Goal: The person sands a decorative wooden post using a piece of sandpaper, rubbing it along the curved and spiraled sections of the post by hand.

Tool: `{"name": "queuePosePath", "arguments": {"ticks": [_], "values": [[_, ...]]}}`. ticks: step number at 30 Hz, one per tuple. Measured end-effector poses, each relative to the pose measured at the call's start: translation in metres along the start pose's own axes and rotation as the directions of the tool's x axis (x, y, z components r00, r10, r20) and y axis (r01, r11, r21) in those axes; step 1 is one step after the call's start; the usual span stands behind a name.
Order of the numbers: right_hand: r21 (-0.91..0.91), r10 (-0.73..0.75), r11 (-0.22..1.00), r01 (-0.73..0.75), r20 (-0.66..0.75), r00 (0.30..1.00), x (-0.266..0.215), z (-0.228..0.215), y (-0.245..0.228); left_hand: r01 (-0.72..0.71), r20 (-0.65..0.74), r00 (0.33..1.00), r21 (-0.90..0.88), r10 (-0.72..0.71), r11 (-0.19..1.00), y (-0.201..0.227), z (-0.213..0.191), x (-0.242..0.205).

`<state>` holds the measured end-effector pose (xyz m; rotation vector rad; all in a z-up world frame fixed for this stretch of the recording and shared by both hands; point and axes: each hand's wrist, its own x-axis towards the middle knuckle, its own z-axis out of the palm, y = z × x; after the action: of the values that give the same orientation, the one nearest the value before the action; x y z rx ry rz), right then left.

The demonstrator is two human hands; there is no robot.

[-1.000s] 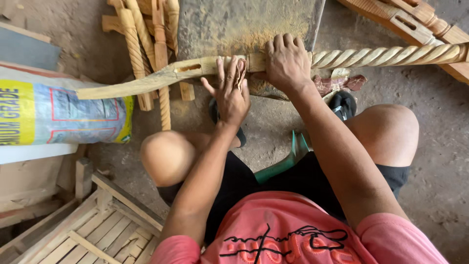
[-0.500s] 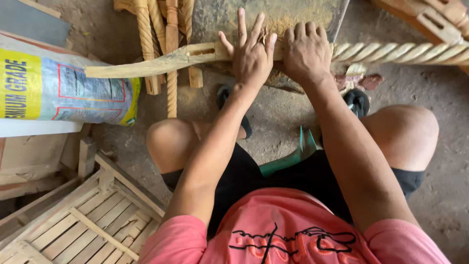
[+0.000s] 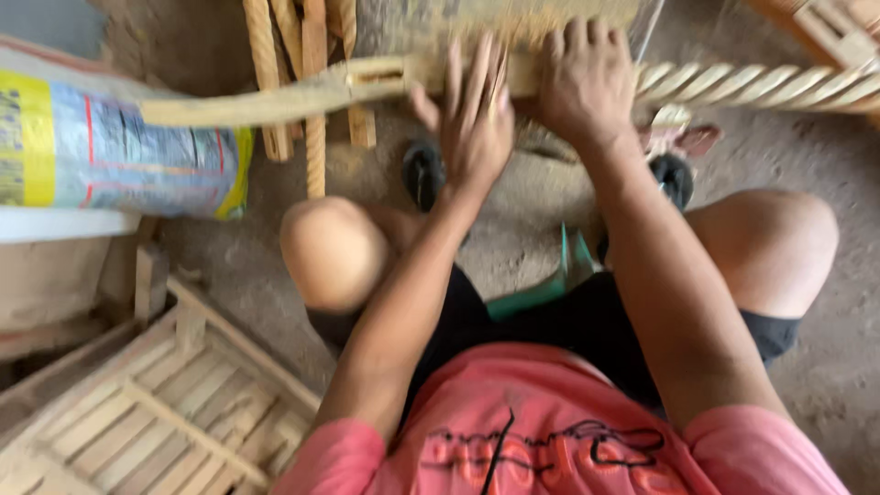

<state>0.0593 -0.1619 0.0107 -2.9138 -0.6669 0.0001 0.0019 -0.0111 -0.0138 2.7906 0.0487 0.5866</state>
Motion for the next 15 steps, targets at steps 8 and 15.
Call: {"name": "queuePosePath", "arguments": {"ticks": [8, 15], "values": [[0.020, 0.002, 1.000, -0.004, 0.078, 0.997, -0.011, -0.009, -0.008, 0.158, 0.462, 0.875, 0.004, -0.142, 0.987, -0.003, -0.017, 0.047], [0.036, 0.002, 0.999, -0.007, 0.154, 0.988, -0.008, -0.019, -0.011, 0.421, 0.456, 0.859, -0.377, -0.230, 0.825, -0.028, -0.118, -0.059]]}}
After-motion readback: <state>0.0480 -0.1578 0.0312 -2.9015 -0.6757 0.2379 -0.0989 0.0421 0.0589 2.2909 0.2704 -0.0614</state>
